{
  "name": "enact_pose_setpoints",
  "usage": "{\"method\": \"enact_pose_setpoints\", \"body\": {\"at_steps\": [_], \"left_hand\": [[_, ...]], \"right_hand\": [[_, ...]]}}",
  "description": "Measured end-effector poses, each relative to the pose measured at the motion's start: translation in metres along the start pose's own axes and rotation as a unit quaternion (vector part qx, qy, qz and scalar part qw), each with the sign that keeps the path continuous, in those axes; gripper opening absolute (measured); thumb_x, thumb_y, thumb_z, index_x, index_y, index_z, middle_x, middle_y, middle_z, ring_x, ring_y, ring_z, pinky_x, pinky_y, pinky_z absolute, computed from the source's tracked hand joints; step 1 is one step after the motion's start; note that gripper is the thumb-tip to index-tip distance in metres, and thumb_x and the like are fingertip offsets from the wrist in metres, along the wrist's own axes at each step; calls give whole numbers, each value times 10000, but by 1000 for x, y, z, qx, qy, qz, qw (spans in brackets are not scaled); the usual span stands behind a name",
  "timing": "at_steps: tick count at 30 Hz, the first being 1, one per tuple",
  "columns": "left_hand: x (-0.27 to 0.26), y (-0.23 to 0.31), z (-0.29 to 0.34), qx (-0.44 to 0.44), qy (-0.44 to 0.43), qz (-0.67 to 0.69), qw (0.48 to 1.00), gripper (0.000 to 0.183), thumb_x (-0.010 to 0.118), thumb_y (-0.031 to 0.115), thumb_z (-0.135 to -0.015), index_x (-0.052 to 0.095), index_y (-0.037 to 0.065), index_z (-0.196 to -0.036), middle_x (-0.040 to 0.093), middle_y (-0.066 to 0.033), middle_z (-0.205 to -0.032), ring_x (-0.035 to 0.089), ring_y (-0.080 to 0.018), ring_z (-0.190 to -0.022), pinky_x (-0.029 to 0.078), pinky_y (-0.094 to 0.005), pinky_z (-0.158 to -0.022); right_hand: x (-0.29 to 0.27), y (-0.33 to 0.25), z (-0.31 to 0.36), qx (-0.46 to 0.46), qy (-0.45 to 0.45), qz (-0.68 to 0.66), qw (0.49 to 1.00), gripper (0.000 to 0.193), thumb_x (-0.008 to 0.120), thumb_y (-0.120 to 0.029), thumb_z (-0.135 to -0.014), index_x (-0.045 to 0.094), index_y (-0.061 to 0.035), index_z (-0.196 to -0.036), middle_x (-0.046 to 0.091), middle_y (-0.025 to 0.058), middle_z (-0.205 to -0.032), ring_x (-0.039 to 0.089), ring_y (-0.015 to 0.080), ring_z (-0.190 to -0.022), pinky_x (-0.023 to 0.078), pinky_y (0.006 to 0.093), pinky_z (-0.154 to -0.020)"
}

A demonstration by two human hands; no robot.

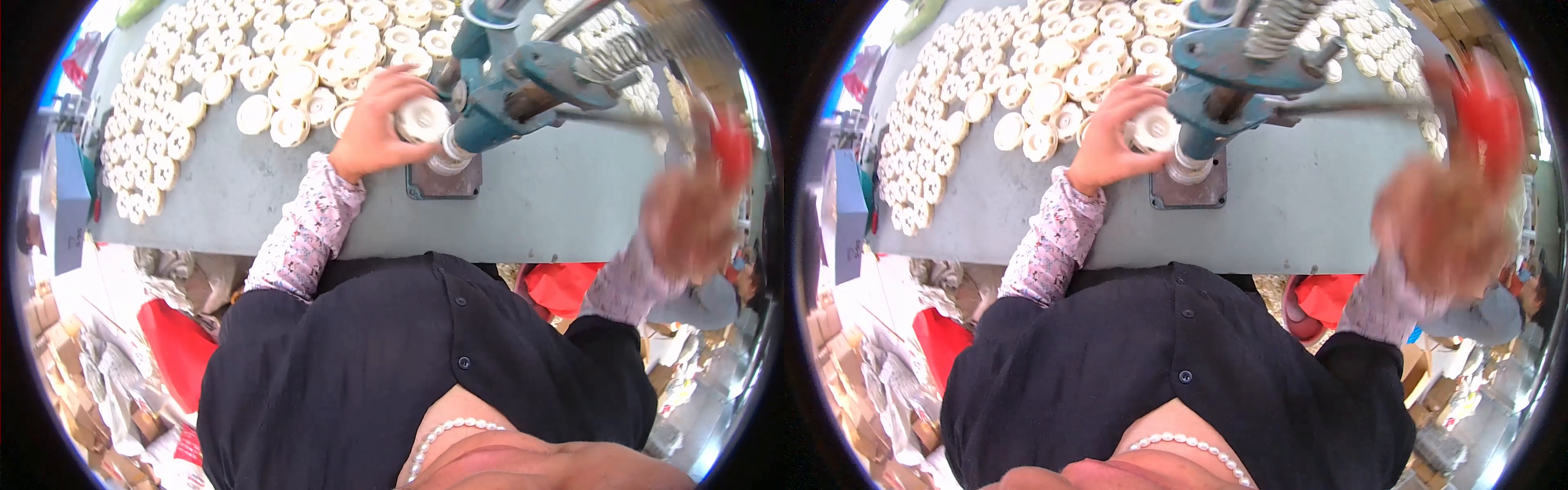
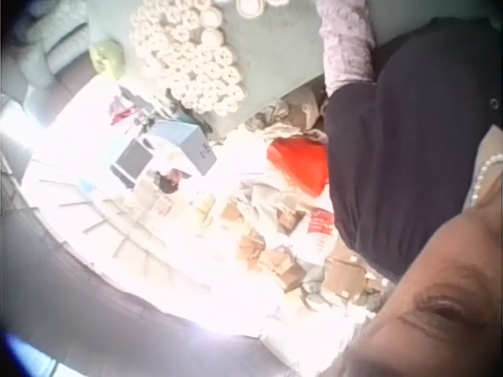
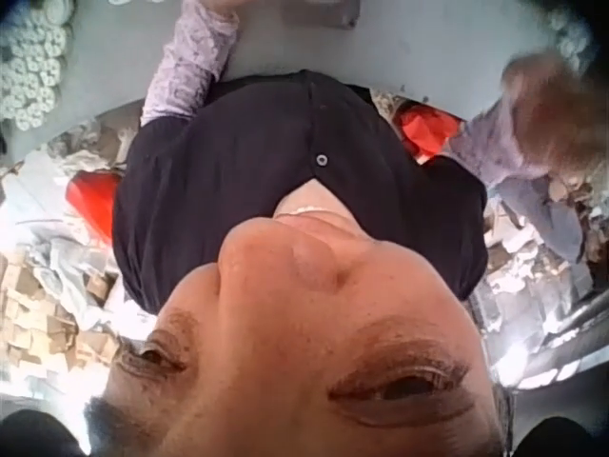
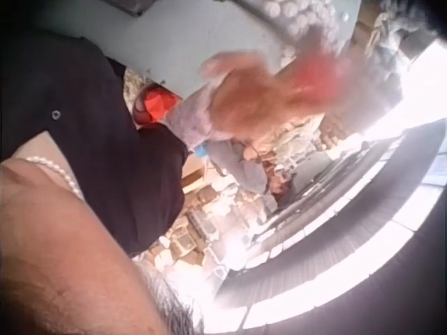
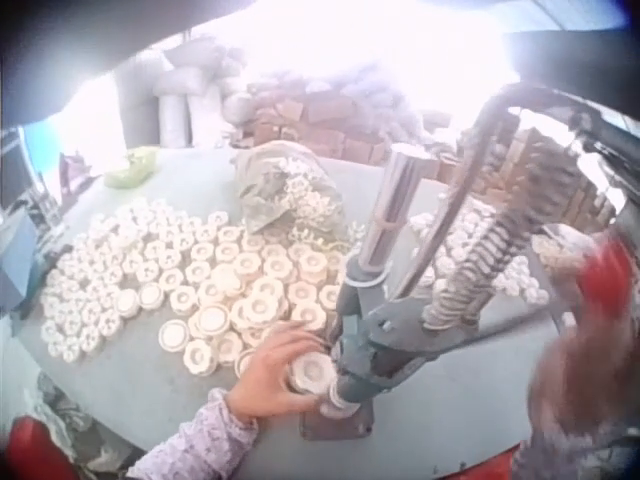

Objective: The person assembles circular plastic components by hand using a manual lever press.

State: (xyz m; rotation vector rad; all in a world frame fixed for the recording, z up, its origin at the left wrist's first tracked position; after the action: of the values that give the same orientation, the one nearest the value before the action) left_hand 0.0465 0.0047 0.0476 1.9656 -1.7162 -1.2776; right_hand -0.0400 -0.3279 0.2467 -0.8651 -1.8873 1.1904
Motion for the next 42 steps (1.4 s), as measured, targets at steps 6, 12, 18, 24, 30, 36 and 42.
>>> {"method": "enact_pose_setpoints", "body": {"at_steps": [6, 12, 18, 24, 30, 36, 42], "left_hand": [[-47, -37, 0, -50, 198, -337, 919, 893, 925, 270, -764, 501, -21, -1495, 536, -227, -1485, 444, -439, -1415, 301, -541, -1223], [35, 7, 49, -20, 161, -28, 986, 874, 724, 460, -937, 415, -80, -1550, 491, -263, -1531, 410, -436, -1445, 266, -526, -1229], [60, -15, 48, -115, -30, 64, 991, 746, 775, 459, -893, 587, -36, -1418, 531, -249, -1518, 487, -414, -1412, 330, -492, -1199], [65, 1, 32, -100, -101, 127, 982, 701, 868, 240, -823, 585, -30, -1405, 626, -165, -1379, 613, -289, -1293, 455, -439, -1132], [73, 14, 26, -176, -99, 217, 955, 825, 931, 156, -752, 543, -24, -1457, 630, -156, -1369, 613, -278, -1286, 466, -422, -1118], [78, 8, 24, -166, -112, 171, 965, 964, 925, 110, -740, 435, -47, -1555, 654, -142, -1333, 611, -250, -1273, 445, -397, -1132], [97, 9, 20, -156, -85, 166, 970, 921, 909, 35, -734, 457, -42, -1533, 637, -127, -1347, 612, -232, -1277, 445, -386, -1134]], "right_hand": [[-160, 128, -102, -68, 318, 342, 882, 383, 721, -354, -980, 753, -57, -1219, 757, 100, -1159, 722, 166, -884, 594, 300, -783], [-287, 240, -133, 50, 351, 695, 625, 782, 618, -798, -866, 552, -379, -1523, 421, 90, -1662, 386, 375, -1523, 303, 723, -1177], [-275, 242, -159, 170, 276, 806, 496, 848, 563, -808, -876, 414, -418, -1615, 327, 22, -1732, 242, 394, -1602, 219, 786, -1189], [-267, 240, -117, 189, 210, 738, 613, 745, 610, -687, -927, 478, -346, -1576, 454, 25, -1654, 322, 393, -1570, 358, 715, -1150], [-227, 218, 3, 91, 181, 755, 623, 669, 720, -554, -905, 560, -293, -1500, 612, 42, -1493, 402, 385, -1525, 460, 628, -1079], [-191, 178, 77, -67, 247, 630, 733, 651, 706, -512, -939, 587, -180, -1486, 615, 131, -1479, 453, 409, -1478, 414, 563, -1147], [-210, 213, 138, 161, 412, 704, 556, 617, 676, -525, -977, 646, -72, -1395, 609, 209, -1461, 502, 414, -1409, 383, 500, -1177]]}}
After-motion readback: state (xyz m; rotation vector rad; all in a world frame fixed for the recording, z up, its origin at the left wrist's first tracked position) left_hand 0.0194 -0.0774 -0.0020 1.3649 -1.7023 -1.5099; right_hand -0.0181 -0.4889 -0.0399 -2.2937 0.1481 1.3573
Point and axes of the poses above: each hand's wrist, its own z-axis away from the middle knuckle, its own x-axis out of the palm, y = z × x, the point moved 3 cm from there along -z, towards the middle knuckle
